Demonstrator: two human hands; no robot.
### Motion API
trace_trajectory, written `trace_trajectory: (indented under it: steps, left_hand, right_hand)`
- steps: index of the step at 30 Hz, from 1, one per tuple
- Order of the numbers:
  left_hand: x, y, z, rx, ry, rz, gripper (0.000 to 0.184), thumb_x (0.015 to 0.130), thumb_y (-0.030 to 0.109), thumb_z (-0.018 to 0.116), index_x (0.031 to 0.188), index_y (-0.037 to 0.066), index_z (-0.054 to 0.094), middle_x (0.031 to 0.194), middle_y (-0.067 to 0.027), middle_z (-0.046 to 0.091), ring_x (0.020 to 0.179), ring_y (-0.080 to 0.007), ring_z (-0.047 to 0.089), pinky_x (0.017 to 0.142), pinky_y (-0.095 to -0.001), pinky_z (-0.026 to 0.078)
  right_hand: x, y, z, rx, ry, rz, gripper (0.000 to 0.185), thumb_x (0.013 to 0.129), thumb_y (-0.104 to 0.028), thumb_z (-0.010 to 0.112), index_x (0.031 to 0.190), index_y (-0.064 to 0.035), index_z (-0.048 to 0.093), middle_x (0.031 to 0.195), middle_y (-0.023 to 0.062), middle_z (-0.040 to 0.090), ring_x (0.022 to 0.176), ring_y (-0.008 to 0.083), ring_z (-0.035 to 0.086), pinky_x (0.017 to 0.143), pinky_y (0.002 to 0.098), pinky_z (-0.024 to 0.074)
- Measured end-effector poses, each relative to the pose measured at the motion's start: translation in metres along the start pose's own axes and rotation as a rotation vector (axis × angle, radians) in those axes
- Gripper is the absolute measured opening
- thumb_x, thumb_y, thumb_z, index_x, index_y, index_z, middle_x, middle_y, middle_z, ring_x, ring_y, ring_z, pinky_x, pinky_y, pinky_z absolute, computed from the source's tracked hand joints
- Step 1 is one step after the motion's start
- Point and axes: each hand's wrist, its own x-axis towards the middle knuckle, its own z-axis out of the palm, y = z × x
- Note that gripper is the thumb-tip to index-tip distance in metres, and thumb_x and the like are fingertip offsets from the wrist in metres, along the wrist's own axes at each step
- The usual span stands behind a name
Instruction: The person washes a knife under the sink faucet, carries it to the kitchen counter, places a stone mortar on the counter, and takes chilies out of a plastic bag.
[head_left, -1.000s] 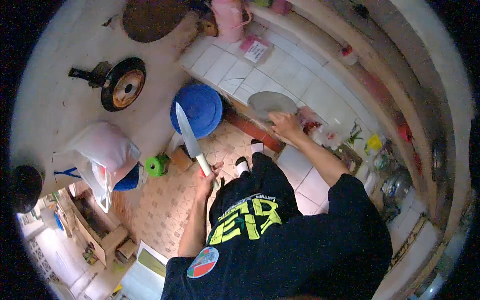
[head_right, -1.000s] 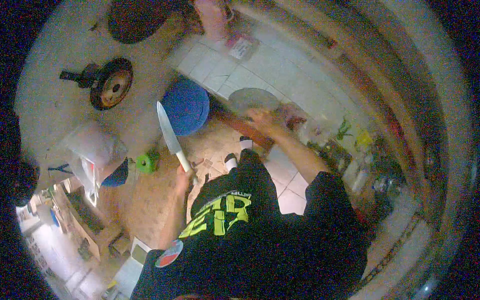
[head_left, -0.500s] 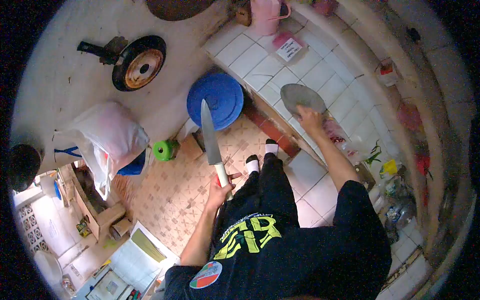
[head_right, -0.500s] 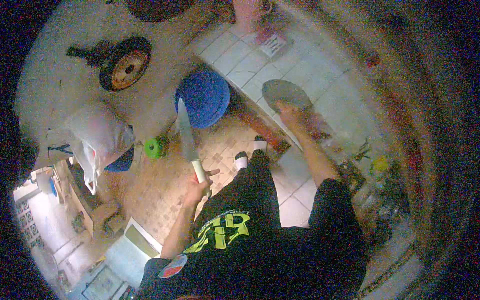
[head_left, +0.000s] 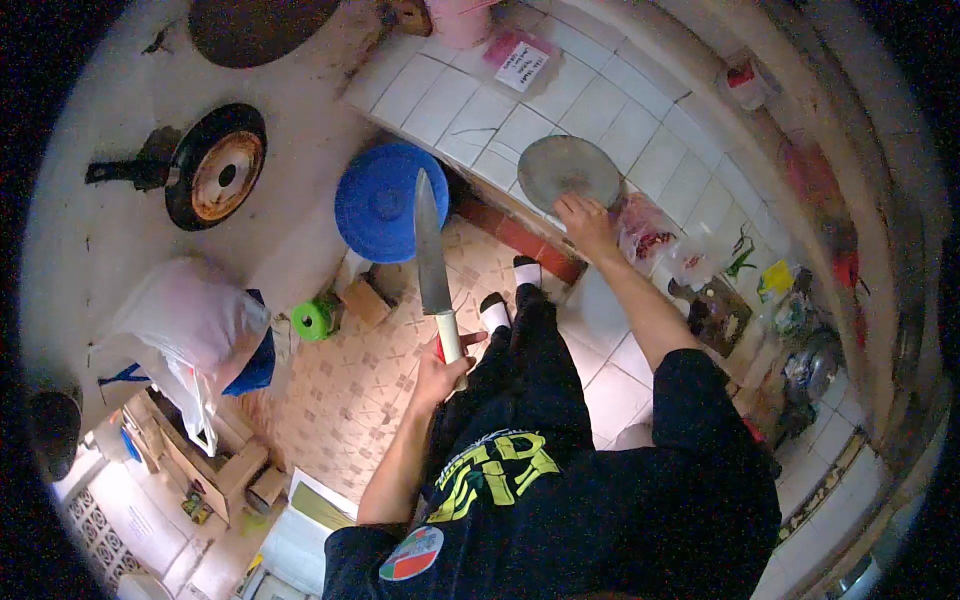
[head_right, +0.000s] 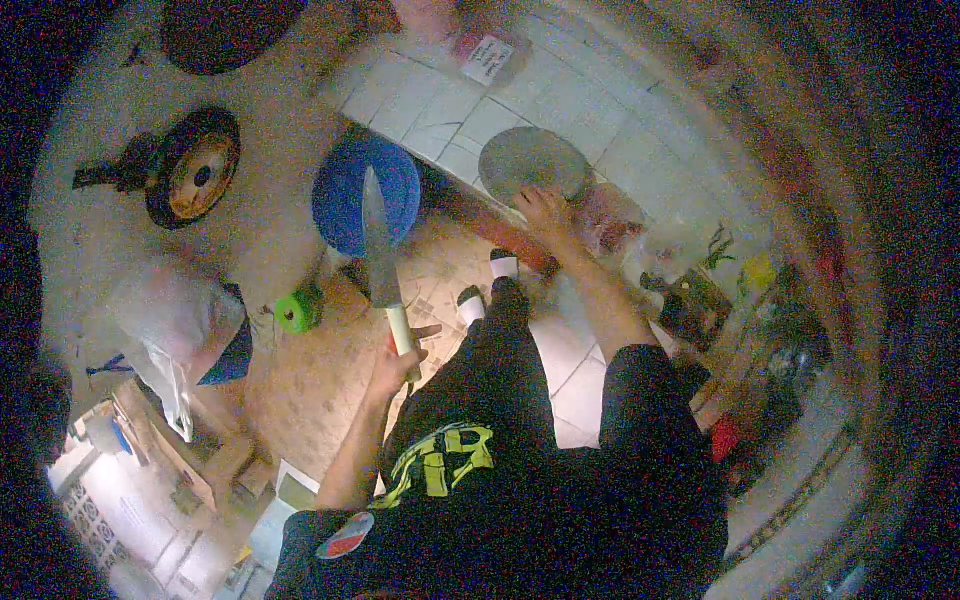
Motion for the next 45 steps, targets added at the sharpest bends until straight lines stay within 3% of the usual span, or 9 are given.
trace_trajectory:
  steps: [12, 20, 22, 23, 26, 33, 39, 44, 45]
  left_hand:
    - [0.002, 0.003, -0.002, 0.06, -0.053, -0.093, 0.019, 0.065, -0.009, 0.056, 0.076, 0.003, 0.046, 0.108, -0.0178, 0.063, 0.071, -0.0091, 0.053, 0.059, -0.0229, 0.043]
    - [0.007, -0.004, -0.003, 0.018, -0.115, -0.1, 0.02, 0.063, -0.009, 0.055, 0.075, 0.003, 0.046, 0.109, -0.0208, 0.062, 0.068, -0.0089, 0.054, 0.057, -0.0223, 0.043]
    - [0.008, 0.006, 0.001, 0.092, -0.121, -0.061, 0.02, 0.062, -0.009, 0.055, 0.075, 0.003, 0.046, 0.11, -0.0202, 0.062, 0.065, -0.0073, 0.052, 0.055, -0.0215, 0.041]
    - [0.008, 0.005, 0.001, 0.085, -0.123, -0.05, 0.019, 0.063, -0.009, 0.054, 0.075, 0.003, 0.047, 0.11, -0.0201, 0.062, 0.063, -0.0067, 0.051, 0.053, -0.0215, 0.041]
    - [0.004, 0.014, 0.006, 0.19, -0.095, -0.078, 0.018, 0.064, -0.009, 0.054, 0.075, 0.003, 0.047, 0.11, -0.0201, 0.062, 0.062, -0.007, 0.051, 0.053, -0.0215, 0.041]
    - [0.005, -0.004, -0.006, 0.143, -0.102, -0.027, 0.022, 0.067, -0.01, 0.052, 0.084, 0.003, 0.048, 0.093, -0.0104, 0.057, 0.095, -0.018, 0.057, 0.063, -0.0243, 0.046]
    - [-0.003, 0.017, 0.005, 0.245, -0.043, -0.041, 0.022, 0.068, -0.011, 0.053, 0.086, 0.002, 0.048, 0.088, -0.0098, 0.057, 0.091, -0.0185, 0.059, 0.064, -0.0249, 0.047]
    - [-0.01, 0.027, 0.006, 0.249, -0.082, 0.109, 0.018, 0.07, -0.007, 0.058, 0.084, 0.002, 0.052, 0.078, -0.0065, 0.061, 0.073, -0.0148, 0.06, 0.063, -0.0265, 0.047]
    - [-0.014, 0.031, 0.005, 0.284, -0.087, 0.101, 0.015, 0.07, -0.005, 0.06, 0.082, 0.002, 0.053, 0.075, -0.0051, 0.06, 0.069, -0.0134, 0.058, 0.061, -0.0266, 0.047]
  right_hand:
    - [-0.029, -0.004, 0.027, -0.006, -0.101, 0.083, 0.022, 0.075, -0.018, 0.061, 0.094, -0.0099, 0.055, 0.106, 0.0112, 0.058, 0.105, 0.0288, 0.057, 0.087, 0.043, 0.0477]
    - [-0.027, -0.01, 0.024, -0.093, -0.071, 0.11, 0.02, 0.077, -0.019, 0.061, 0.094, -0.0109, 0.055, 0.104, 0.0093, 0.058, 0.108, 0.0264, 0.056, 0.09, 0.0421, 0.0454]
    - [-0.026, -0.014, 0.024, 0.041, -0.2, 0.202, 0.019, 0.078, -0.019, 0.059, 0.095, -0.0109, 0.056, 0.107, 0.008, 0.058, 0.11, 0.0262, 0.055, 0.093, 0.0429, 0.044]
    - [-0.032, -0.011, 0.04, 0.02, -0.059, 0.205, 0.019, 0.078, -0.02, 0.057, 0.094, -0.0107, 0.056, 0.107, 0.0067, 0.058, 0.109, 0.0256, 0.055, 0.092, 0.0429, 0.0445]
    - [-0.036, -0.012, 0.044, -0.032, -0.02, 0.172, 0.018, 0.078, -0.021, 0.057, 0.093, -0.0104, 0.055, 0.106, 0.0059, 0.058, 0.109, 0.0249, 0.055, 0.092, 0.0425, 0.0447]
    - [-0.041, -0.011, 0.049, -0.055, 0.003, 0.145, 0.021, 0.076, -0.019, 0.058, 0.094, -0.0099, 0.056, 0.111, 0.0084, 0.057, 0.109, 0.0265, 0.054, 0.094, 0.0413, 0.0437]
    - [-0.037, -0.024, 0.026, 0.03, 0.047, 0.231, 0.025, 0.073, -0.015, 0.06, 0.097, -0.0079, 0.057, 0.106, 0.0115, 0.056, 0.108, 0.0289, 0.053, 0.095, 0.0417, 0.041]
    - [-0.047, -0.076, -0.051, 0.524, -0.353, 0.247, 0.028, 0.075, -0.019, 0.064, 0.099, -0.0039, 0.059, 0.11, 0.0149, 0.057, 0.103, 0.032, 0.055, 0.089, 0.04, 0.0424]
    - [-0.052, -0.095, -0.069, 0.758, -0.305, 0.34, 0.025, 0.078, -0.021, 0.064, 0.094, -0.0029, 0.06, 0.104, 0.0149, 0.06, 0.098, 0.0309, 0.057, 0.085, 0.0397, 0.0439]
